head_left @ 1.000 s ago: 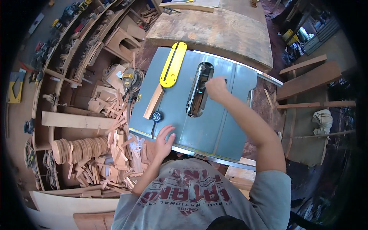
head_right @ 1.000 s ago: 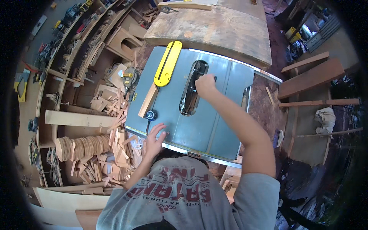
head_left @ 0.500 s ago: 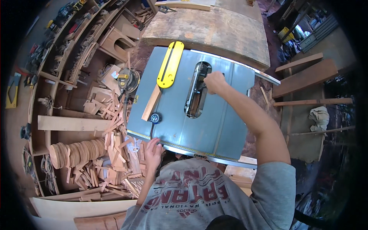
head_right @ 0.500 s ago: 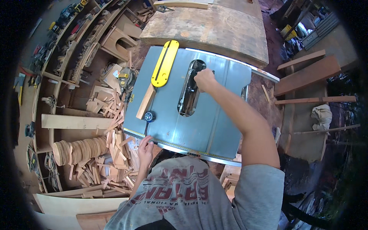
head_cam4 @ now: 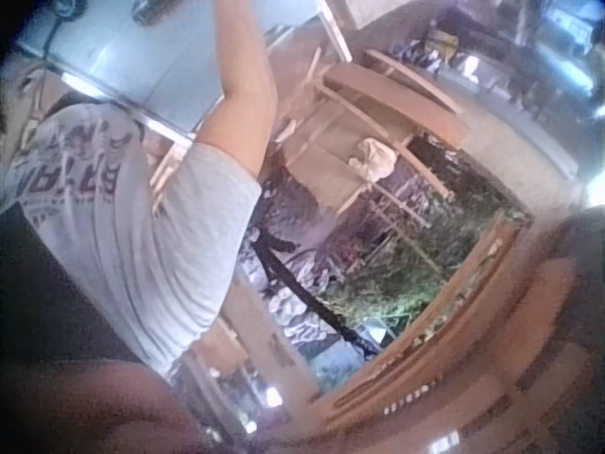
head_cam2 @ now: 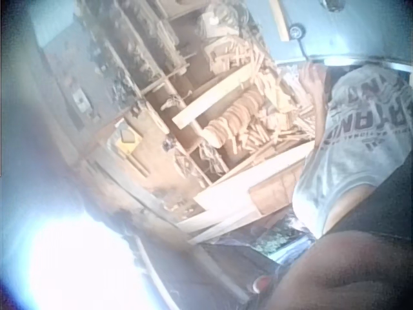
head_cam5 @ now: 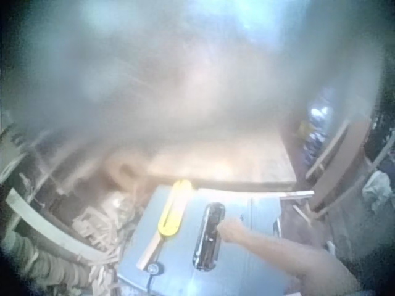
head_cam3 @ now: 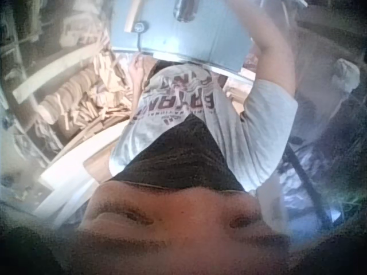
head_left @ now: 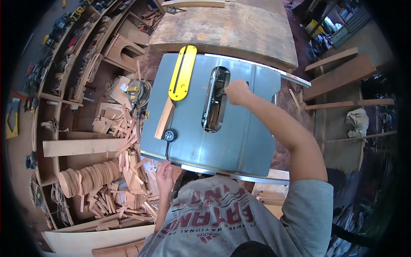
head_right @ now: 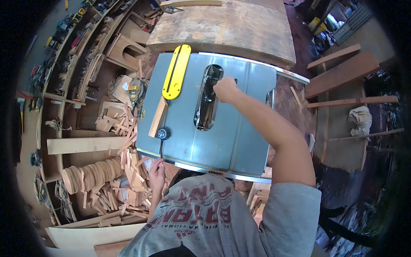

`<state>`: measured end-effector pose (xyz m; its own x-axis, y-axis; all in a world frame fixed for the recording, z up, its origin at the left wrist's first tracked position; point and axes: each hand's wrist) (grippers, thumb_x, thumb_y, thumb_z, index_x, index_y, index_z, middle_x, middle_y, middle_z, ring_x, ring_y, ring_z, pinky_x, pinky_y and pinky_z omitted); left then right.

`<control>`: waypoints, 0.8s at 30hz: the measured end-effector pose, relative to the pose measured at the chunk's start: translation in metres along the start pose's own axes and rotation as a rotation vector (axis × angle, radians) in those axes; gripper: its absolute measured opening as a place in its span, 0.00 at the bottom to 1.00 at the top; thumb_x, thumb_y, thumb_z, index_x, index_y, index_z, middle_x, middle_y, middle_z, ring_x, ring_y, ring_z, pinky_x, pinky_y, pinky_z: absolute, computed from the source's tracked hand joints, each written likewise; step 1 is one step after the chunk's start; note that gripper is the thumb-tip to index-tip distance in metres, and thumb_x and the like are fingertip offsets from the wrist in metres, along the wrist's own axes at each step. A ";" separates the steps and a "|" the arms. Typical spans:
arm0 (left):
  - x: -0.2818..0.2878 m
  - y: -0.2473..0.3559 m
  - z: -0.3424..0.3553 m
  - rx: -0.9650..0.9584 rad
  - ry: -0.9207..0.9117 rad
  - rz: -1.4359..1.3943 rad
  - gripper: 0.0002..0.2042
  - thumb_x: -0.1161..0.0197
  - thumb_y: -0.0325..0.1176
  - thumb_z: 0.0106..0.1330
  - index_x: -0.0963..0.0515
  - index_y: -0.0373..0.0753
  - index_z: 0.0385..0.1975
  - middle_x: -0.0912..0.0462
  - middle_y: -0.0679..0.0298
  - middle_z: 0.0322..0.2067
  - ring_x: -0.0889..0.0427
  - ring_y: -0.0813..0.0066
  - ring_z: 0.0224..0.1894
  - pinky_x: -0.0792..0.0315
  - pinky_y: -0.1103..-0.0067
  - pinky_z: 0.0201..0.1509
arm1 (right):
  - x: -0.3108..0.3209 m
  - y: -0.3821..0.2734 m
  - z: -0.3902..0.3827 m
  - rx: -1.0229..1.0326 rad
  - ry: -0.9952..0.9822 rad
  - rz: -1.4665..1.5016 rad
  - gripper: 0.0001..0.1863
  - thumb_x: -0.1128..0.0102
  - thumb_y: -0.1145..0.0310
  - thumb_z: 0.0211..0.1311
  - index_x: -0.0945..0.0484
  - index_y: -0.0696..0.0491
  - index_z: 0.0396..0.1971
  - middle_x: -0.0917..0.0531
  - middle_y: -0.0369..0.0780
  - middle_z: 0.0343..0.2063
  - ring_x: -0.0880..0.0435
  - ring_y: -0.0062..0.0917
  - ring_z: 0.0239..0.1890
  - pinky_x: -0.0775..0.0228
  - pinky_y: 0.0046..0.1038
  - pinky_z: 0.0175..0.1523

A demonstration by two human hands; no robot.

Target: The person changes the blade on a table saw by loosening and tightening the arbor with a wrench and adjusting the blade by hand.

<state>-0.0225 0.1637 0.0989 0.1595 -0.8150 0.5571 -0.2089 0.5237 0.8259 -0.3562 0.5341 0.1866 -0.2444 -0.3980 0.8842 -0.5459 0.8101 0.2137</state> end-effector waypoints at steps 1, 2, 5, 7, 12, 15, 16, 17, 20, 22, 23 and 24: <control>-0.001 -0.003 0.001 -0.016 -0.022 0.006 0.15 0.37 0.34 0.74 0.17 0.31 0.53 0.17 0.51 0.57 0.21 0.59 0.62 0.31 0.68 0.69 | -0.006 -0.003 0.001 0.029 0.010 -0.004 0.09 0.27 0.62 0.51 0.08 0.45 0.33 0.08 0.38 0.36 0.08 0.31 0.42 0.17 0.33 0.42; -0.005 0.002 0.008 -0.019 -0.028 0.005 0.15 0.37 0.34 0.74 0.17 0.31 0.53 0.17 0.51 0.57 0.21 0.59 0.62 0.31 0.68 0.69 | -0.008 -0.001 0.003 0.023 0.008 -0.003 0.09 0.27 0.62 0.51 0.08 0.45 0.33 0.08 0.38 0.36 0.08 0.31 0.42 0.17 0.33 0.42; -0.019 0.035 0.027 -0.127 -0.061 -0.003 0.14 0.37 0.32 0.72 0.16 0.33 0.52 0.16 0.50 0.57 0.19 0.53 0.61 0.28 0.67 0.67 | -0.012 0.000 0.009 0.061 0.075 -0.035 0.10 0.26 0.61 0.49 0.09 0.45 0.32 0.08 0.38 0.36 0.07 0.32 0.39 0.17 0.35 0.40; -0.026 0.064 0.039 -0.176 -0.082 0.016 0.14 0.37 0.32 0.72 0.16 0.33 0.52 0.17 0.50 0.57 0.19 0.53 0.61 0.28 0.66 0.67 | -0.009 -0.004 0.022 0.111 0.062 -0.116 0.10 0.26 0.61 0.48 0.09 0.45 0.31 0.08 0.37 0.33 0.07 0.33 0.36 0.18 0.36 0.36; -0.017 0.094 0.042 -0.298 -0.129 0.103 0.13 0.37 0.31 0.72 0.17 0.33 0.52 0.17 0.49 0.56 0.18 0.52 0.60 0.27 0.66 0.66 | -0.023 -0.061 0.067 0.170 -0.159 -0.229 0.16 0.26 0.60 0.46 0.08 0.49 0.37 0.09 0.37 0.33 0.09 0.34 0.33 0.20 0.40 0.29; 0.010 0.075 0.016 -0.173 -0.031 0.134 0.13 0.36 0.31 0.71 0.17 0.32 0.51 0.15 0.49 0.53 0.17 0.52 0.57 0.26 0.66 0.64 | -0.001 -0.041 0.061 0.190 -0.214 -0.217 0.17 0.26 0.60 0.47 0.09 0.50 0.39 0.09 0.39 0.36 0.08 0.34 0.36 0.17 0.40 0.34; 0.019 0.067 0.007 -0.093 0.030 0.144 0.13 0.36 0.30 0.71 0.16 0.32 0.50 0.14 0.50 0.52 0.15 0.53 0.55 0.24 0.67 0.62 | -0.005 -0.026 0.057 0.194 -0.168 -0.162 0.16 0.27 0.61 0.47 0.09 0.50 0.38 0.08 0.40 0.36 0.08 0.34 0.38 0.16 0.40 0.36; 0.024 0.061 0.002 -0.092 0.023 0.140 0.13 0.36 0.30 0.71 0.16 0.32 0.50 0.14 0.50 0.52 0.15 0.53 0.55 0.24 0.67 0.62 | -0.007 -0.011 0.051 0.189 -0.126 -0.103 0.15 0.28 0.62 0.47 0.09 0.50 0.37 0.08 0.40 0.36 0.08 0.35 0.39 0.16 0.39 0.39; 0.028 0.048 -0.023 0.129 0.081 0.112 0.12 0.37 0.29 0.71 0.16 0.32 0.50 0.13 0.51 0.48 0.13 0.54 0.50 0.21 0.69 0.56 | 0.021 -0.010 0.025 0.175 -0.146 -0.048 0.13 0.29 0.64 0.46 0.09 0.49 0.34 0.08 0.42 0.36 0.07 0.35 0.39 0.15 0.37 0.42; -0.002 0.061 -0.010 -0.036 -0.004 0.000 0.11 0.36 0.28 0.71 0.15 0.33 0.49 0.12 0.52 0.47 0.12 0.56 0.46 0.19 0.70 0.51 | 0.021 -0.010 0.017 0.191 -0.146 -0.042 0.12 0.30 0.65 0.45 0.10 0.49 0.33 0.09 0.42 0.35 0.07 0.35 0.39 0.15 0.38 0.41; -0.021 0.084 0.005 -0.133 -0.093 -0.013 0.11 0.36 0.28 0.70 0.15 0.33 0.50 0.13 0.51 0.47 0.12 0.55 0.46 0.20 0.69 0.52 | 0.014 -0.012 0.014 0.222 -0.163 -0.034 0.12 0.30 0.65 0.45 0.10 0.49 0.33 0.09 0.42 0.34 0.07 0.34 0.39 0.15 0.37 0.41; -0.038 0.109 0.019 -0.228 -0.181 -0.022 0.12 0.36 0.28 0.70 0.15 0.34 0.50 0.13 0.51 0.47 0.12 0.55 0.47 0.20 0.68 0.53 | 0.009 -0.020 0.008 0.257 -0.179 -0.023 0.12 0.29 0.65 0.44 0.10 0.50 0.33 0.09 0.42 0.34 0.07 0.34 0.38 0.15 0.37 0.41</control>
<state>-0.0695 0.2477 0.1662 -0.0175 -0.8470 0.5313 0.0182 0.5310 0.8472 -0.3540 0.5108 0.1865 -0.3544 -0.5030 0.7883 -0.7323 0.6735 0.1005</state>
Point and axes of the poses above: each hand's wrist, its own z-axis towards the middle knuckle, its own x-axis out of the back of the hand, y = z × x
